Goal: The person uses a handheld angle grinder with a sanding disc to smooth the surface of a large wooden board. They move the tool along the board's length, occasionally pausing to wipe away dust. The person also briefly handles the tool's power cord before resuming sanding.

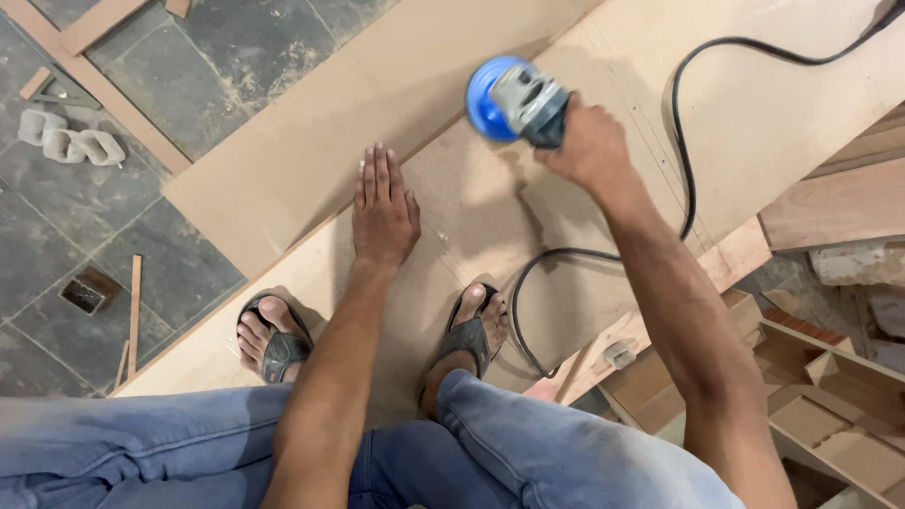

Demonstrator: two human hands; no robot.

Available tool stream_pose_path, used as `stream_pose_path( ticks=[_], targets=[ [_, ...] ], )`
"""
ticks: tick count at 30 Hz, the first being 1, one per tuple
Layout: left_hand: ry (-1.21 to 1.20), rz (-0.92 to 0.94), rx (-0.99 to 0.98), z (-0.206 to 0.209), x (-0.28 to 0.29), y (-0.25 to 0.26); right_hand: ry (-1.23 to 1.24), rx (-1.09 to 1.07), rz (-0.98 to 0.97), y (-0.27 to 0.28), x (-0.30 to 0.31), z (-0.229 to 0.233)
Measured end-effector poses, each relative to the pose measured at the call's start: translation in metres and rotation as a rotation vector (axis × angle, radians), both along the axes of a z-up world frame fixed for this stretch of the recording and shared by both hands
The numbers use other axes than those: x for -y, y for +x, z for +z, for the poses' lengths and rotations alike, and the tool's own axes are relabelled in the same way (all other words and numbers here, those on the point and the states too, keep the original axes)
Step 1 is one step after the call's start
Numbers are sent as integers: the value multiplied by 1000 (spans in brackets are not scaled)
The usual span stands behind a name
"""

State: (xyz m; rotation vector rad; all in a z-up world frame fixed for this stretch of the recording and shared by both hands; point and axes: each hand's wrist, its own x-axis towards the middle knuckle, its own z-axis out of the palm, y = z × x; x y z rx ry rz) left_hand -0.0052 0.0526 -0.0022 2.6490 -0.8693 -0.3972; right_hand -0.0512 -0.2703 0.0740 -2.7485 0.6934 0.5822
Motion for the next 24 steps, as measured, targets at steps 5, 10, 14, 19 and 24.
stream_pose_path(
  ticks=[5,10,14,19,24],
  targets=[
    [-21,-1,6,0,-1,2,10,-5,82,-1,-9,-8],
    [-14,0,-4,2,-1,-2,-55,95,-15,-5,20,-2],
    [2,-5,18,3,-2,4,-4,95,-6,1,11,0],
    [-5,19,-31,1,-1,4,50,-26,75,2,-26,-5],
    [1,27,-39,-1,-5,4,22,-41,109,0,-34,-9]
  ],
)
